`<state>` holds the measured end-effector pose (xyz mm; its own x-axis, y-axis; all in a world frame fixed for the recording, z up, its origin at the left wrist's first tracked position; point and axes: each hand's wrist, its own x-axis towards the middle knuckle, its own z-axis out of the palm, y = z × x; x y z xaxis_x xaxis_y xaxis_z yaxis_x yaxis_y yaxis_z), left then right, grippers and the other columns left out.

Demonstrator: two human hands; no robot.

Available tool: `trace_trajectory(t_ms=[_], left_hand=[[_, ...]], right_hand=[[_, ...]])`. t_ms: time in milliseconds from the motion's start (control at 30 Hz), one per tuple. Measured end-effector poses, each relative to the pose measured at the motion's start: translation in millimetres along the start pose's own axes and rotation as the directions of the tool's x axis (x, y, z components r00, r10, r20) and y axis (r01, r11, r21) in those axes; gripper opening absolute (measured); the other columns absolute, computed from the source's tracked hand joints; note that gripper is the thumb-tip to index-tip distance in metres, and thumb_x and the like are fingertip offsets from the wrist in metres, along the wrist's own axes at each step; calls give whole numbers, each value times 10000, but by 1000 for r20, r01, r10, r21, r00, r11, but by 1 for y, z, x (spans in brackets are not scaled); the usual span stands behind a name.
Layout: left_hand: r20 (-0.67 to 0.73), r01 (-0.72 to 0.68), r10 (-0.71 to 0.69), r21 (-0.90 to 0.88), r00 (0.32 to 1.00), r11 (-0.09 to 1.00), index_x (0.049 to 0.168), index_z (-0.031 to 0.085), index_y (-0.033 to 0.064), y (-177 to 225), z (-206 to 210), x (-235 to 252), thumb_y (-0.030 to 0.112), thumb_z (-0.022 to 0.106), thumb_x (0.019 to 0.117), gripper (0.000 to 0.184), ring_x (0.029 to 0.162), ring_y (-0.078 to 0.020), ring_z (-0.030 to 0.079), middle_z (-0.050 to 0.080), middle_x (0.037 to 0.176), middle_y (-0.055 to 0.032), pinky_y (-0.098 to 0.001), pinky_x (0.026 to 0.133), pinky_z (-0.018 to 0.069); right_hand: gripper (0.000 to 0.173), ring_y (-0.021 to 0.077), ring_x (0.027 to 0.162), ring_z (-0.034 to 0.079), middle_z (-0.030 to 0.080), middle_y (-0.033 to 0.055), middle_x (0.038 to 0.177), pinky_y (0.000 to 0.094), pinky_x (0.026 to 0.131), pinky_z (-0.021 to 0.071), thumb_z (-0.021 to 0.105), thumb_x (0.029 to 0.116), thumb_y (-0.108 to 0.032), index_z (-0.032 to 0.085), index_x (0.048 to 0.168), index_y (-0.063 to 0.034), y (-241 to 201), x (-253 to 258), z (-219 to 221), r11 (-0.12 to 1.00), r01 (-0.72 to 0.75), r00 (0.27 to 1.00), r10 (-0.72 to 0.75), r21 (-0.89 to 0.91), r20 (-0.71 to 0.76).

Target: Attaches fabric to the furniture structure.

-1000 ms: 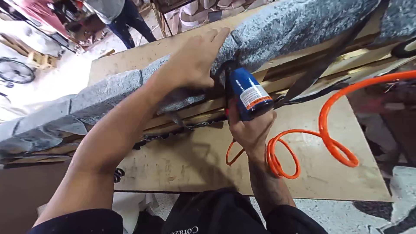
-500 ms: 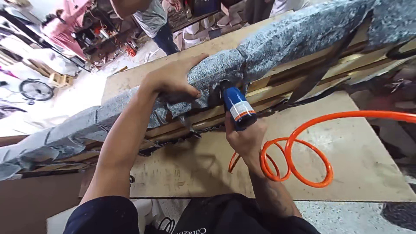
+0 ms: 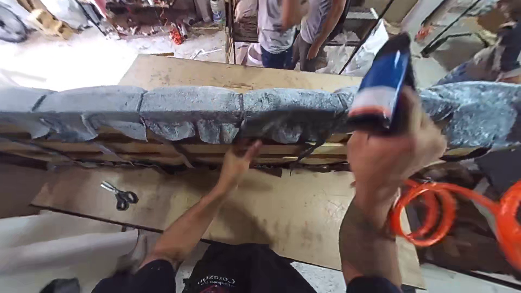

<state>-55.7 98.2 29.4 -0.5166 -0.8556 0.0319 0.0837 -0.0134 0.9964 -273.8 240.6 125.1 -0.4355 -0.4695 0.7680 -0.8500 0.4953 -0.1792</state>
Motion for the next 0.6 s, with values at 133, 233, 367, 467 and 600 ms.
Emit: trace_trajectory(t_ms=[133,233,367,467,600], left_hand=[[-133,171,-230,-351,964,921,1386,551,34,4,8,35,420,667,997,560,922,-316,747,716,1132,-178,-512,810,655],[-102,129,-169,-318,980,939,1090,651,-22,-4,9,35,224,678,1004,262,548,-167,654,658,689,-52,-374,597,635],[-21,68,-66,115,998,991,1040,689,-13,-20,7,33,384,559,1061,418,663,-137,692,703,785,-58,-347,693,623],[-3,-55,61,386,998,921,931,705,6,-45,1,42,442,468,1082,519,727,-169,721,731,790,-70,-423,753,609],[41,-211,215,436,976,875,927,706,13,-62,-6,47,338,478,1089,429,679,-132,668,695,750,-48,-370,686,587]], right_hand=[[505,560,922,659,673,322,1075,729,679,475,637,960,-310,573,1429,-138,-10,35,-21,985,119,973,-92,-122,212],[350,377,762,723,723,237,874,552,647,560,686,928,-245,701,1156,19,-29,-20,-38,993,104,988,-110,55,108],[279,87,770,744,751,79,838,295,707,635,752,921,-234,708,977,35,-40,-96,-21,894,-128,987,72,428,146],[236,87,746,743,749,57,843,300,683,652,744,939,-186,688,999,35,-53,-122,13,791,-223,975,191,570,116],[218,76,711,732,740,53,796,278,655,633,771,899,-170,690,953,24,-79,-119,48,778,-267,956,289,569,53]])
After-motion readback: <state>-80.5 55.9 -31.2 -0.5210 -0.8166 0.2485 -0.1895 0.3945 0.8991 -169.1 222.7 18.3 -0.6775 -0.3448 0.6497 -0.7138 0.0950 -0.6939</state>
